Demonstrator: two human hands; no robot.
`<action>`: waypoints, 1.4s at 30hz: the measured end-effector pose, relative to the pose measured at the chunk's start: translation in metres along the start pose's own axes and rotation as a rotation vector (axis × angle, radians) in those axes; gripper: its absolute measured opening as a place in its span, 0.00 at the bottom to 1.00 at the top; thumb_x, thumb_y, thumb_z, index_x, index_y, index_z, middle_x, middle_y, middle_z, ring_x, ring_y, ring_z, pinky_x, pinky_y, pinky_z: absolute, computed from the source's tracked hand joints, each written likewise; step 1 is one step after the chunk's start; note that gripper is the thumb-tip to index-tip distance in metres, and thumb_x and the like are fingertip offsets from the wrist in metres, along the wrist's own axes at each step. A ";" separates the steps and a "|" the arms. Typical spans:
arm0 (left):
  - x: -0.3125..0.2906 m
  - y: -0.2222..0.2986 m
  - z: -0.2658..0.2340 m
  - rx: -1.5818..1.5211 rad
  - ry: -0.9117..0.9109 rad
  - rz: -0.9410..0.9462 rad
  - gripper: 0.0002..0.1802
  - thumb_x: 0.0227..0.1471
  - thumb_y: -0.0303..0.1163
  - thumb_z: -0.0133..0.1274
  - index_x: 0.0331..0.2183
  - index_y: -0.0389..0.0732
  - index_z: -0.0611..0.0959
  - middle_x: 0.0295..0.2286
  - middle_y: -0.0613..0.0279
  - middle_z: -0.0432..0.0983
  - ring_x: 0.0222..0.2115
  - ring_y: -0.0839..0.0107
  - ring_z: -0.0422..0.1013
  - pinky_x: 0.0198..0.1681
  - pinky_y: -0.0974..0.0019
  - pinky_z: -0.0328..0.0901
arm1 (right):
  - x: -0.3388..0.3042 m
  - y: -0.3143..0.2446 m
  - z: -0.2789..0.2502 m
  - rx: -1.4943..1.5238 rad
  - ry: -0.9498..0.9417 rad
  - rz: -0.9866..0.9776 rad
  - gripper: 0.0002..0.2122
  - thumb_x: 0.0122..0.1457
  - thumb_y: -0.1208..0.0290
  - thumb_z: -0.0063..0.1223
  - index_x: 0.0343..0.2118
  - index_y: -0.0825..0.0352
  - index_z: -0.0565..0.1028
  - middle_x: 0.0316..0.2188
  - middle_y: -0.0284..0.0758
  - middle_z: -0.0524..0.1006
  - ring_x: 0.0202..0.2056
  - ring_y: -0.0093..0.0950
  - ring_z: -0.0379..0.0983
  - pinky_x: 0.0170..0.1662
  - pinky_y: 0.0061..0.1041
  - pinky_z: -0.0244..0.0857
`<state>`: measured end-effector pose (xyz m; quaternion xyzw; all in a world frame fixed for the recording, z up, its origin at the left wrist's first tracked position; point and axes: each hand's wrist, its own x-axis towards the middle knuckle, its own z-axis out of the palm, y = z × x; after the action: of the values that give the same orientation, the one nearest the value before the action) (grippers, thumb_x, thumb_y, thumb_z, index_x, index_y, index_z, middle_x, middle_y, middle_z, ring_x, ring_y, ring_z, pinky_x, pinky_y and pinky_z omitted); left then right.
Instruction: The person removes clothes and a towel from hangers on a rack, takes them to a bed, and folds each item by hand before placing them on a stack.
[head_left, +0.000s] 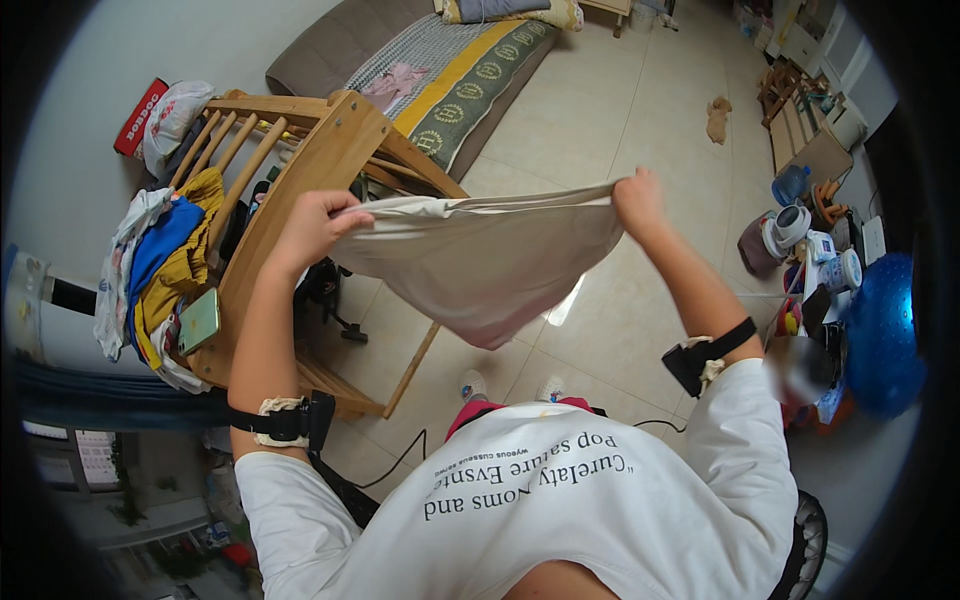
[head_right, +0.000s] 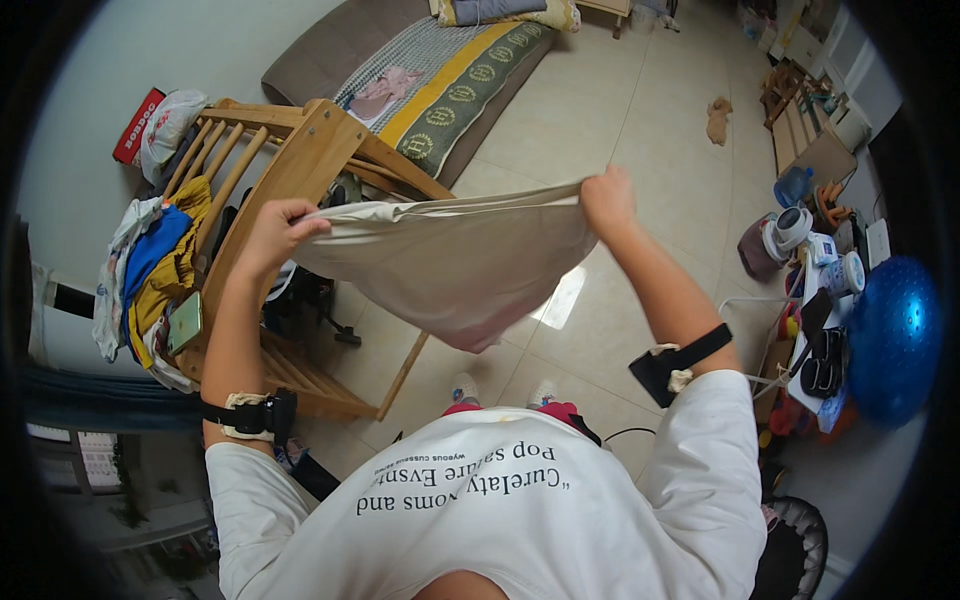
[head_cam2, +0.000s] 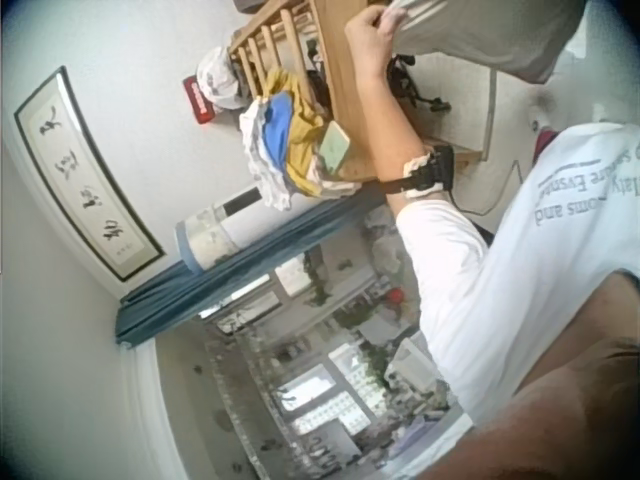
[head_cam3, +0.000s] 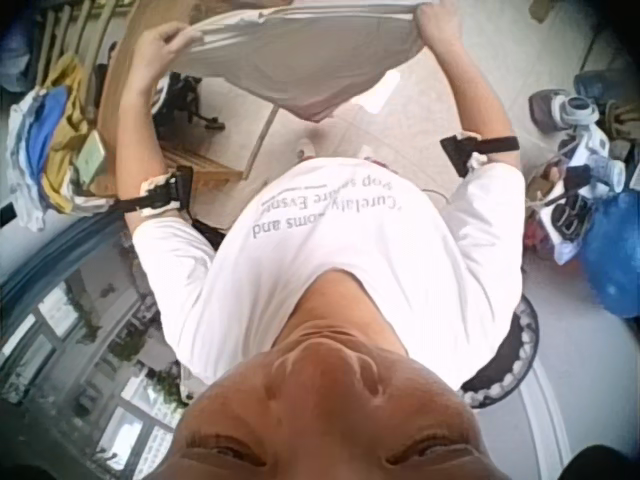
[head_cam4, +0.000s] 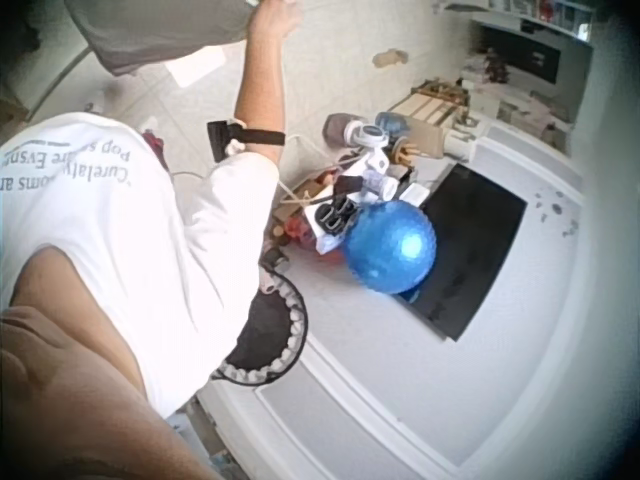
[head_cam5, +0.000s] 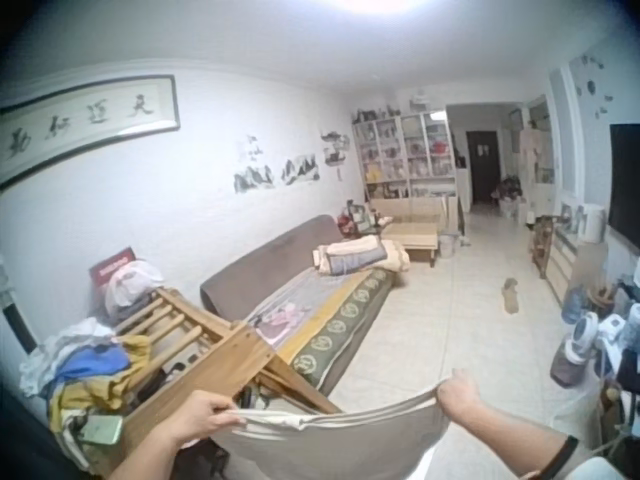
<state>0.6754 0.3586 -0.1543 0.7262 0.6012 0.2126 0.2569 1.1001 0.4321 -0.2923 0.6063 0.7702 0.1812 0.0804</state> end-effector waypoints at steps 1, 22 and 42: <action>-0.003 -0.015 0.006 -0.028 0.013 -0.038 0.10 0.44 0.33 0.58 0.23 0.34 0.80 0.16 0.67 0.69 0.19 0.80 0.61 0.24 0.73 0.58 | 0.003 0.013 -0.026 0.058 0.080 -0.110 0.03 0.40 0.73 0.52 0.19 0.59 0.77 0.21 0.33 0.76 0.35 0.29 0.71 0.37 0.27 0.61; 0.020 -0.011 0.089 0.017 0.356 0.078 0.11 0.51 0.25 0.40 0.36 0.41 0.75 0.32 0.53 0.75 0.35 0.55 0.70 0.38 0.59 0.64 | -0.038 0.034 -0.178 2.381 -0.407 -0.341 0.08 0.45 0.76 0.49 0.31 0.68 0.68 0.29 0.34 0.72 0.31 0.25 0.71 0.38 0.25 0.66; 0.014 0.124 0.136 -0.807 0.192 0.401 0.13 0.47 0.27 0.54 0.37 0.35 0.74 0.27 0.65 0.72 0.26 0.78 0.66 0.33 0.73 0.63 | -0.061 -0.021 -0.174 1.666 -0.020 -0.550 0.22 0.55 0.69 0.47 0.53 0.69 0.61 0.50 0.39 0.59 0.49 0.28 0.61 0.48 0.25 0.60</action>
<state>0.8568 0.3387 -0.1821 0.6470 0.3389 0.5415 0.4162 1.0372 0.3375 -0.1455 0.2621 0.7701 -0.4713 -0.3408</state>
